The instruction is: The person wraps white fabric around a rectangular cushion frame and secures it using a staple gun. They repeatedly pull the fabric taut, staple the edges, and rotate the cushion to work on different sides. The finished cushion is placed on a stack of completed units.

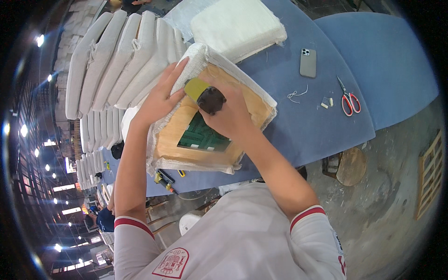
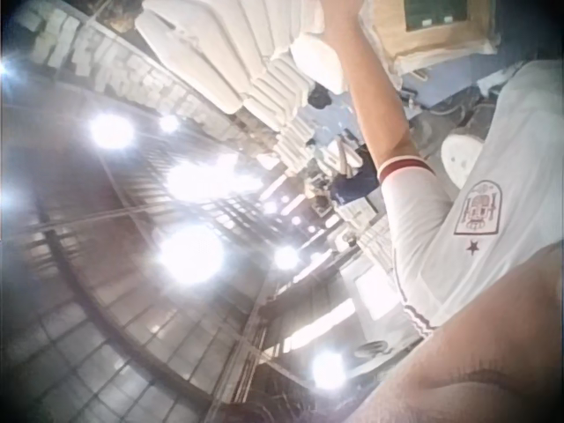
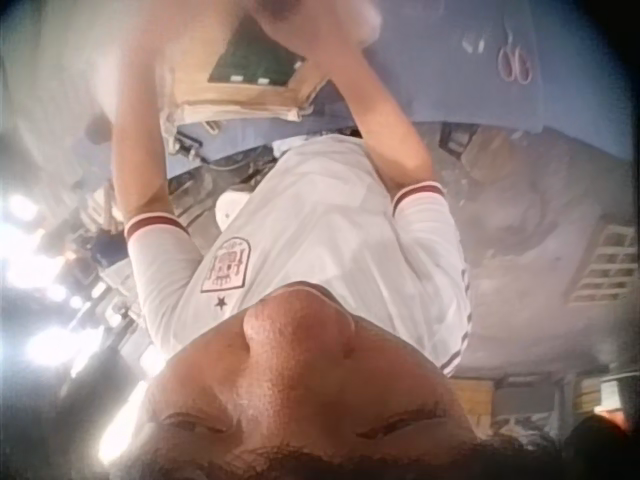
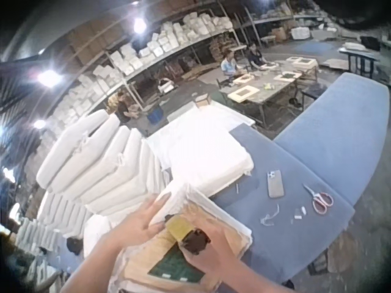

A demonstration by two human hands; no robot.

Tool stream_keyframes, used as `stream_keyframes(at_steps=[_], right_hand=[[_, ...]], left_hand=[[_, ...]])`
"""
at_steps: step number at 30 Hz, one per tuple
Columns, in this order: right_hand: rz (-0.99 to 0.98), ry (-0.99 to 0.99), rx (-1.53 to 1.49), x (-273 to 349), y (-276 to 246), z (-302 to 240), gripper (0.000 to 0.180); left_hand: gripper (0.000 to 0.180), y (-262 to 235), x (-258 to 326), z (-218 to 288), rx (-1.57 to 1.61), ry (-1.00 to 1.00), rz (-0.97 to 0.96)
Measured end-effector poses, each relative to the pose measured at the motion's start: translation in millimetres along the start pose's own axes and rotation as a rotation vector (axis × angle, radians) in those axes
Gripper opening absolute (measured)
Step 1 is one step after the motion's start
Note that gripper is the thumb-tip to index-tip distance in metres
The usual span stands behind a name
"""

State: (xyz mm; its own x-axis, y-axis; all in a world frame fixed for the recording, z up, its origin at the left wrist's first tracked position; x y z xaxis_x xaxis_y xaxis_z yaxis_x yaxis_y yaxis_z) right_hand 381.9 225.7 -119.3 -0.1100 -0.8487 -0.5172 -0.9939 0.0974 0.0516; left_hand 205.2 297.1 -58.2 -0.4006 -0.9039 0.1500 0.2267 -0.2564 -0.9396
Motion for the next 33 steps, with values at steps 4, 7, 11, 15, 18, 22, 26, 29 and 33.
stream_keyframes(at_steps=[4, 7, 11, 15, 18, 22, 26, 29, 33], right_hand=[[0.004, 0.004, -0.029, 9, 7, -1, 0.064], [0.008, 0.030, -0.071, 12, 9, -1, 0.065], [0.053, 0.010, -0.099, 25, 14, 2, 0.067], [-0.013, 0.112, -0.016, 35, 24, 24, 0.067], [-0.006, 0.134, -0.035, 35, 26, 23, 0.067], [0.015, 0.110, 0.012, 32, 20, 5, 0.067], [0.068, 0.006, -0.017, 30, 18, -10, 0.065], [0.074, -0.037, -0.101, 27, 24, -13, 0.063], [-0.002, 0.034, -0.022, 33, 28, -12, 0.060]], left_hand=[[0.094, -2, 2, 8, 0.032, -0.071, -0.041], [0.090, -6, 5, 16, 0.006, -0.034, -0.065], [0.077, -6, 0, -43, 0.770, -0.201, -0.236], [0.074, 2, 7, -50, 0.297, -0.120, -0.066], [0.071, 0, 15, -40, 0.120, -0.041, -0.048], [0.067, -4, 28, -27, -0.009, -0.017, -0.013], [0.075, -5, 39, -16, -0.012, 0.005, 0.008], [0.080, -5, 44, -14, -0.037, -0.006, 0.004], [0.086, -4, 48, -13, -0.033, -0.020, 0.001]])
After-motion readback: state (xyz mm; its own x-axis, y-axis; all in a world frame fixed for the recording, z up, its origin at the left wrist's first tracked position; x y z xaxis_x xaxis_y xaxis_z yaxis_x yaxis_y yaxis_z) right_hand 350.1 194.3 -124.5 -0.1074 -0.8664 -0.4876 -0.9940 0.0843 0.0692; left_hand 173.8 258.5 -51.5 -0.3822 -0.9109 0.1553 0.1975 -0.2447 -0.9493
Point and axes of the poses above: each hand's wrist, its own x-axis away from the middle knuckle, its own y-axis out of the palm, z = x × y, the point moved 10 cm from there along -x, towards the middle knuckle, and after that the axes turned 7 degrees about -y, right-handed, at the moved point
